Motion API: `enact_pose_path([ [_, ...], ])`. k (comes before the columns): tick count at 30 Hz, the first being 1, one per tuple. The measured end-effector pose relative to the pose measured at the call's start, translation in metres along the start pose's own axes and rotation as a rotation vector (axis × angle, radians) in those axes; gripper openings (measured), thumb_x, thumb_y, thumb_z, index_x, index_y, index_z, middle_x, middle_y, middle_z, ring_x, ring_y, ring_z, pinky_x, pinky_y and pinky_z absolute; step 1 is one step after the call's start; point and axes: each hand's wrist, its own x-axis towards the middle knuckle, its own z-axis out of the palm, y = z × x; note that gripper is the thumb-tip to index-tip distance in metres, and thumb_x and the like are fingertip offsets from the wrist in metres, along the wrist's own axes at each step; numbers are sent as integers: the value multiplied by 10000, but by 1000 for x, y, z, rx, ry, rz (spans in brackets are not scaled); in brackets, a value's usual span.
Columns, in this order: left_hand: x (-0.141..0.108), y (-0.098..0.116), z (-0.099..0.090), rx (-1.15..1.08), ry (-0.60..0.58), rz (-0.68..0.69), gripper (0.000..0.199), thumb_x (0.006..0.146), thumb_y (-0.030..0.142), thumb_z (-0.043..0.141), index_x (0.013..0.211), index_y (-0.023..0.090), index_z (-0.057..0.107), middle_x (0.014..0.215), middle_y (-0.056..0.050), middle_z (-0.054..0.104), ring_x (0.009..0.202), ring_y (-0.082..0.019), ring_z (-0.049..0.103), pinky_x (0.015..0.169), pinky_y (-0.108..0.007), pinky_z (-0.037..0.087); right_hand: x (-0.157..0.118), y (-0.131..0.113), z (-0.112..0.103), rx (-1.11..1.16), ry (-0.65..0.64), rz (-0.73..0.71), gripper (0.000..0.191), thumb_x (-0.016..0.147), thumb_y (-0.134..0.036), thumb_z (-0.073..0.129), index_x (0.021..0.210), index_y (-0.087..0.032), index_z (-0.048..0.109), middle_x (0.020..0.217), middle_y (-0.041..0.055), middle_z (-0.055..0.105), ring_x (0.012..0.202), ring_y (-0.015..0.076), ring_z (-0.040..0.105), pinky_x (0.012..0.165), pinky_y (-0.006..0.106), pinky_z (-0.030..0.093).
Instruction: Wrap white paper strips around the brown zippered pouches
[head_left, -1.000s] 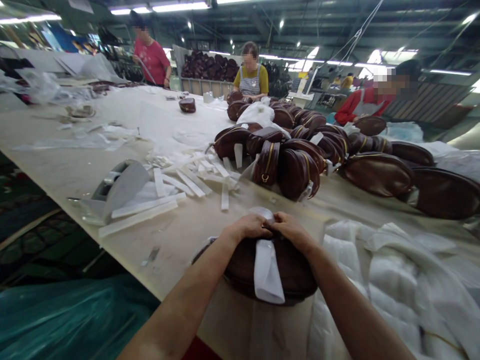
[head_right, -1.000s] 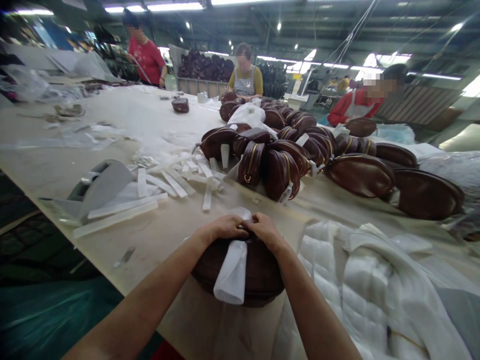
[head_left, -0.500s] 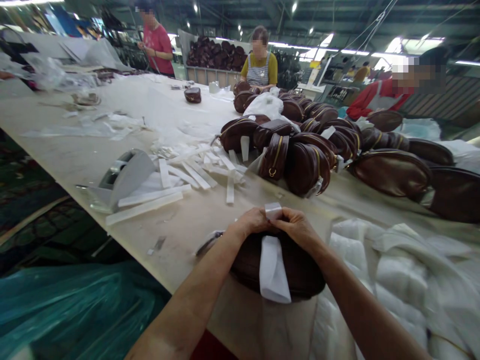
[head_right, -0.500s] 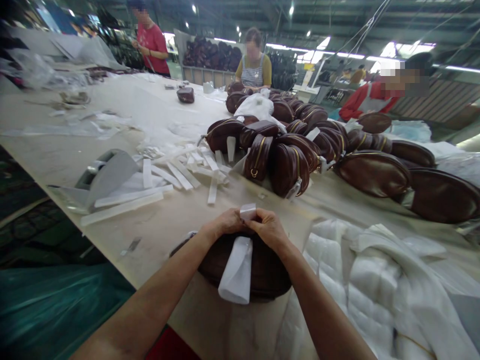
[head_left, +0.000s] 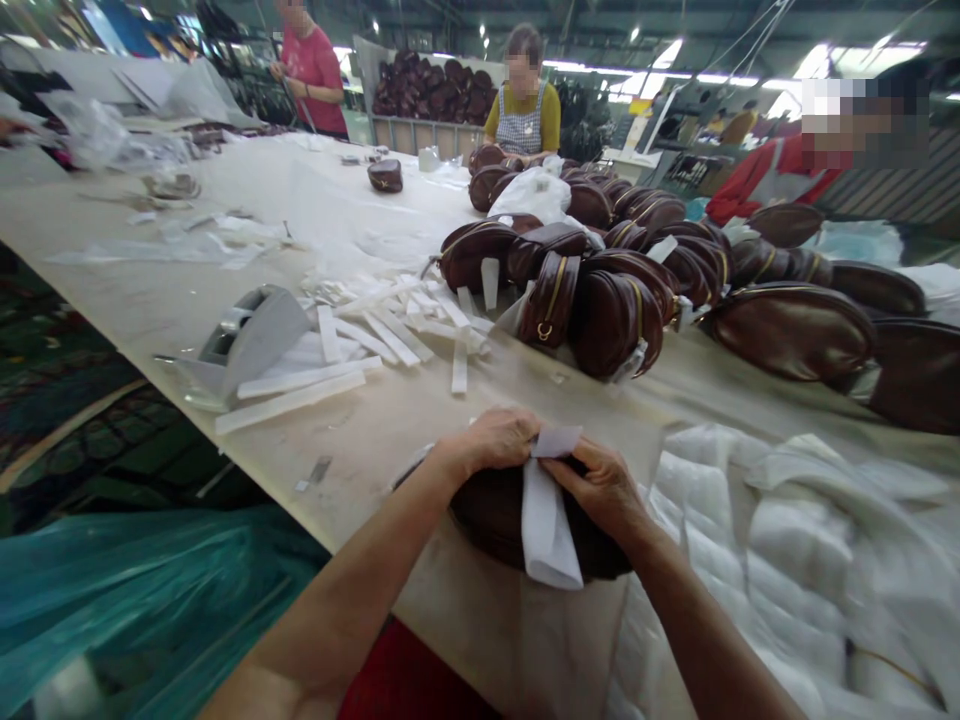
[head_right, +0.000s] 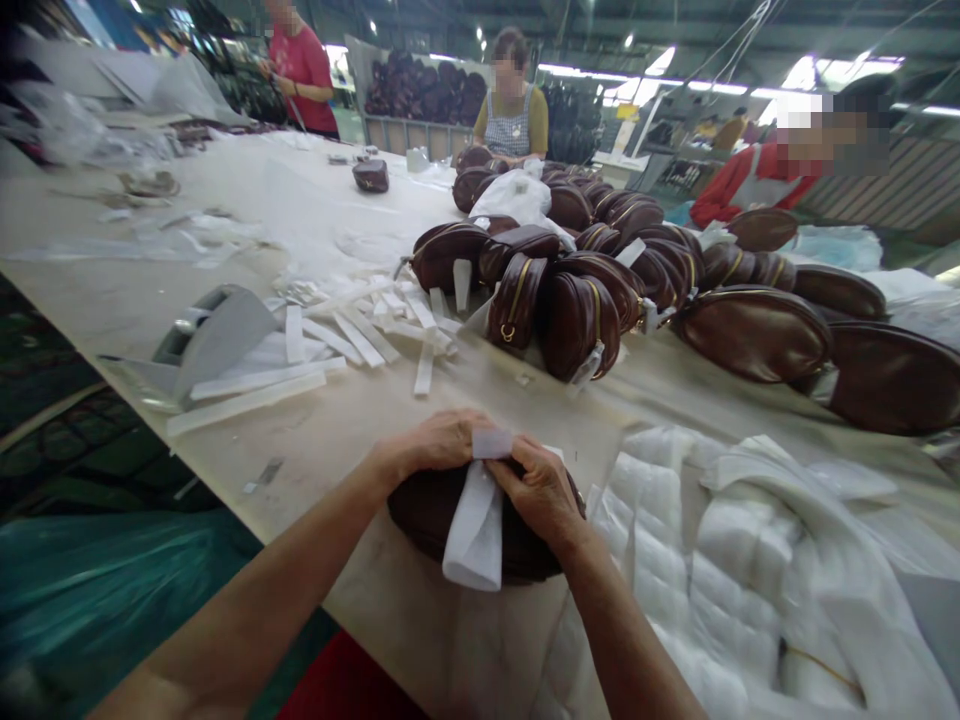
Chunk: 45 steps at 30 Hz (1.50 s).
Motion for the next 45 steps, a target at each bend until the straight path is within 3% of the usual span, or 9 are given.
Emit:
enact_pose_path([
  [6,-44,24,19,-10,265,87,263,873,202,542,1130,159,582,1173,-66,618,1118,-198,546,1017,-324,397,-7,1,0,47,37,-124,147,806,-228,541,852,-226,681,849,32,681,808,181,633,784,307,503],
  [11,-52,15,35,87,381,250,158,884,187,538,1005,167,638,1058,-53,663,1050,-178,585,943,-308,457,-18,-1,-13,0,-68,-326,201,835,-156,507,914,-217,683,936,57,678,873,159,647,779,269,531],
  [16,-56,11,40,202,452,417,217,915,168,437,914,148,653,1056,-86,653,1070,-184,570,934,-324,482,-38,-2,-29,-77,-197,-432,271,889,-216,505,1128,-191,629,1141,102,643,1086,180,599,931,300,499],
  [22,-72,14,17,171,184,528,338,905,140,359,1167,52,553,1263,-172,548,1263,-204,445,1097,-351,361,-41,-4,-45,-179,-405,-420,500,861,-393,559,1315,-192,495,1336,134,519,1263,233,464,1042,375,408],
  [27,-83,12,5,226,-34,480,635,807,238,512,1375,22,326,1465,-208,298,1393,-258,233,1141,-387,275,-38,-9,-56,-213,-535,-440,853,696,-515,707,1409,-193,368,1396,151,455,1293,279,426,1054,419,385],
  [31,-84,12,12,284,-34,505,770,768,362,591,1384,9,292,1474,-230,261,1397,-296,207,1147,-423,253,-47,-15,-51,-322,-448,-479,811,720,-297,640,1441,-155,295,1414,163,434,1305,285,412,1108,490,290],
  [37,-85,14,26,615,92,578,486,880,121,405,1332,-49,349,1399,-279,364,1345,-345,308,1124,-488,290,-64,-15,-30,-486,-394,-521,823,610,-82,472,1411,8,305,1441,229,369,1342,334,336,1086,502,352],
  [40,-87,10,37,710,135,612,462,902,137,399,1333,-23,363,1369,-281,404,1319,-363,348,1085,-526,344,-72,-3,-14,-538,-315,-542,733,673,-6,395,1403,-5,327,1435,222,382,1373,326,274,1073,512,378],
  [45,-88,-1,58,766,343,613,383,911,147,392,1274,37,453,1352,-249,446,1279,-355,416,1024,-562,407,-81,21,10,-582,-109,-665,548,780,19,363,1323,-1,432,1322,235,502,1397,335,201,1036,554,410],
])
